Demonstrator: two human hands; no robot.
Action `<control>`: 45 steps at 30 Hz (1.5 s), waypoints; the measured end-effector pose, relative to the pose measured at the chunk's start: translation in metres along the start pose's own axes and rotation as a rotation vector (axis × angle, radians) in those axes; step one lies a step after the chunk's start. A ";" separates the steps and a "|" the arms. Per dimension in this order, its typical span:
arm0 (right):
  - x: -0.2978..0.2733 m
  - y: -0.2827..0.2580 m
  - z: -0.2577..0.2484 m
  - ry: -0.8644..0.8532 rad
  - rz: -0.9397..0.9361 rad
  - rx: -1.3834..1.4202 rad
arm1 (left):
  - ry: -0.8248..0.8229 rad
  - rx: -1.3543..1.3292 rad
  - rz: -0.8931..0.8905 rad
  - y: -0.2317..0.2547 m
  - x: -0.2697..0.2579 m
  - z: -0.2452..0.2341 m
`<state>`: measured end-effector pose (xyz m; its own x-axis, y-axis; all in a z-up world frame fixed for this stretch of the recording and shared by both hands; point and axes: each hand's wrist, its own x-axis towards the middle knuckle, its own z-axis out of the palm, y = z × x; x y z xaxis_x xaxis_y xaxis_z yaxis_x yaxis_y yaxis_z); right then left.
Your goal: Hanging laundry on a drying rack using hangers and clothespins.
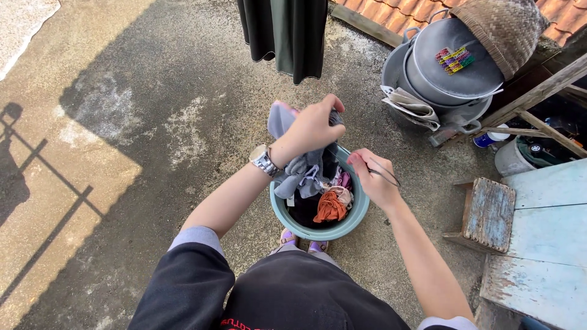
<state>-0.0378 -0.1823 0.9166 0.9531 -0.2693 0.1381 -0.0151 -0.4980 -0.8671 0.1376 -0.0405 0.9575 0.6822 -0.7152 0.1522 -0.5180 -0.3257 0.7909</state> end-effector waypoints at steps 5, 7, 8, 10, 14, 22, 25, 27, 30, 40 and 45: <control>-0.003 0.024 0.014 0.155 0.076 0.325 | 0.027 0.053 0.305 0.008 -0.037 0.020; -0.006 0.033 0.009 0.187 0.117 0.377 | 0.029 0.051 0.404 0.003 -0.044 0.021; -0.008 0.037 0.007 0.200 0.093 0.345 | -0.001 0.040 0.397 -0.003 -0.046 0.023; -0.010 0.039 0.001 0.212 0.071 0.312 | -0.034 0.027 0.388 -0.004 -0.048 0.019; -0.009 0.024 -0.012 0.195 0.042 0.261 | 0.257 0.412 0.640 0.009 -0.041 0.003; 0.009 -0.004 -0.037 0.154 0.099 0.196 | -0.187 0.199 0.574 0.002 -0.005 -0.009; 0.005 -0.012 -0.043 0.261 -0.108 -0.028 | -0.105 0.170 0.579 0.000 -0.003 -0.015; 0.001 -0.001 -0.044 0.494 -0.366 -0.226 | 0.001 0.144 0.549 -0.001 0.001 -0.029; -0.030 0.080 -0.023 0.765 -0.170 -0.087 | 0.014 0.133 0.460 0.004 -0.010 -0.052; -0.004 0.197 0.123 0.066 0.991 1.023 | 0.054 0.068 0.414 0.024 -0.050 -0.102; 0.016 0.254 0.162 -0.021 0.892 0.899 | 0.045 -0.005 0.277 0.016 -0.072 -0.127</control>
<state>0.0223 -0.1797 0.6209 0.7227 -0.2043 -0.6602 -0.4503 0.5855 -0.6741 0.1456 0.0844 1.0343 0.5370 -0.7485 0.3891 -0.6855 -0.1183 0.7184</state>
